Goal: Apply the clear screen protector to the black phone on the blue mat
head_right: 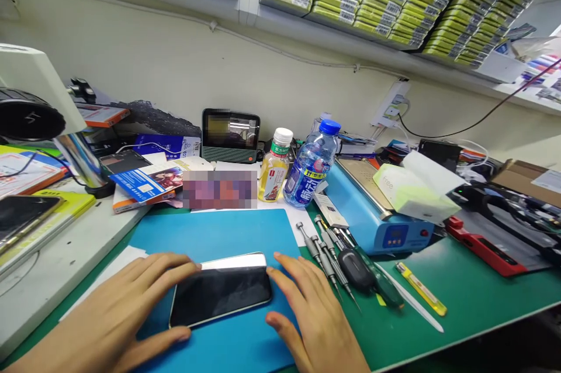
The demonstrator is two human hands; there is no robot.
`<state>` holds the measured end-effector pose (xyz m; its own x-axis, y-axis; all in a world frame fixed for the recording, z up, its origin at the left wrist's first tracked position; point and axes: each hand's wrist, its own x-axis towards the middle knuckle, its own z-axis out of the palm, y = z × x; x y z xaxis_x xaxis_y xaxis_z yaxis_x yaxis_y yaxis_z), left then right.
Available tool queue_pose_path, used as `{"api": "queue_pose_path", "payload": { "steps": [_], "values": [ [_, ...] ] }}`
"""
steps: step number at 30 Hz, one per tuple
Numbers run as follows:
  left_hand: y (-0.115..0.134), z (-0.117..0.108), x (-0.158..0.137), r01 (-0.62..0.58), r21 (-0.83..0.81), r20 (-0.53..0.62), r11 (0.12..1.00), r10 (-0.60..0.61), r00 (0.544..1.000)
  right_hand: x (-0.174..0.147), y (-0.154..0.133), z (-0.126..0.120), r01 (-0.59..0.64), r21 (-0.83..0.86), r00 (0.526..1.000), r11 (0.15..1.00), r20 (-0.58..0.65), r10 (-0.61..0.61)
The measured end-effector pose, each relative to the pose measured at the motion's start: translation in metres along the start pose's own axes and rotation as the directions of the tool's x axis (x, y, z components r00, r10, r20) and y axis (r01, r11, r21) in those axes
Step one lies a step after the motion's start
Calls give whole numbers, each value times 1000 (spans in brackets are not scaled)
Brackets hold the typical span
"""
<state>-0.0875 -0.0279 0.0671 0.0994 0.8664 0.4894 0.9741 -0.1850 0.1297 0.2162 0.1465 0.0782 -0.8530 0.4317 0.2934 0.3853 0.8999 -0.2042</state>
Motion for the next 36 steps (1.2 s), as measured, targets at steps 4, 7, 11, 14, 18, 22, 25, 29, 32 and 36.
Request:
{"api": "queue_pose_path", "payload": {
  "steps": [4,7,11,14,18,22,25,29,32,36],
  "values": [
    [-1,3,-3,-14,-12,86,1000,15,996,4,-2,0,13,-23,999,1000,37,-12],
    [-3,6,-9,-10,-21,123,1000,12,992,8,-7,2,-35,-36,997,999,73,38],
    [-5,8,-14,20,-24,155,1000,-17,988,12,-15,4,-114,-28,990,993,84,116],
    [-6,9,-15,19,-24,151,1000,-15,988,14,-18,2,-134,-10,987,991,84,134],
    [-11,17,-22,-12,-4,96,1000,12,995,16,-23,-3,-138,10,985,990,103,136],
    [-23,36,-33,-38,12,31,999,38,999,21,-35,-8,-168,-36,980,985,102,171],
    [-29,48,-39,-37,19,-2,999,37,999,27,-48,-3,-151,-64,983,986,92,156],
    [-26,43,-35,-68,23,-63,997,69,996,35,-64,11,-19,-114,998,993,54,25],
    [-18,29,-24,-82,15,-45,997,82,996,41,-73,22,106,-140,994,984,-6,-108],
    [-9,16,-16,-48,6,-1,999,48,999,49,-78,26,166,-129,985,978,-21,-170]
  ]
}}
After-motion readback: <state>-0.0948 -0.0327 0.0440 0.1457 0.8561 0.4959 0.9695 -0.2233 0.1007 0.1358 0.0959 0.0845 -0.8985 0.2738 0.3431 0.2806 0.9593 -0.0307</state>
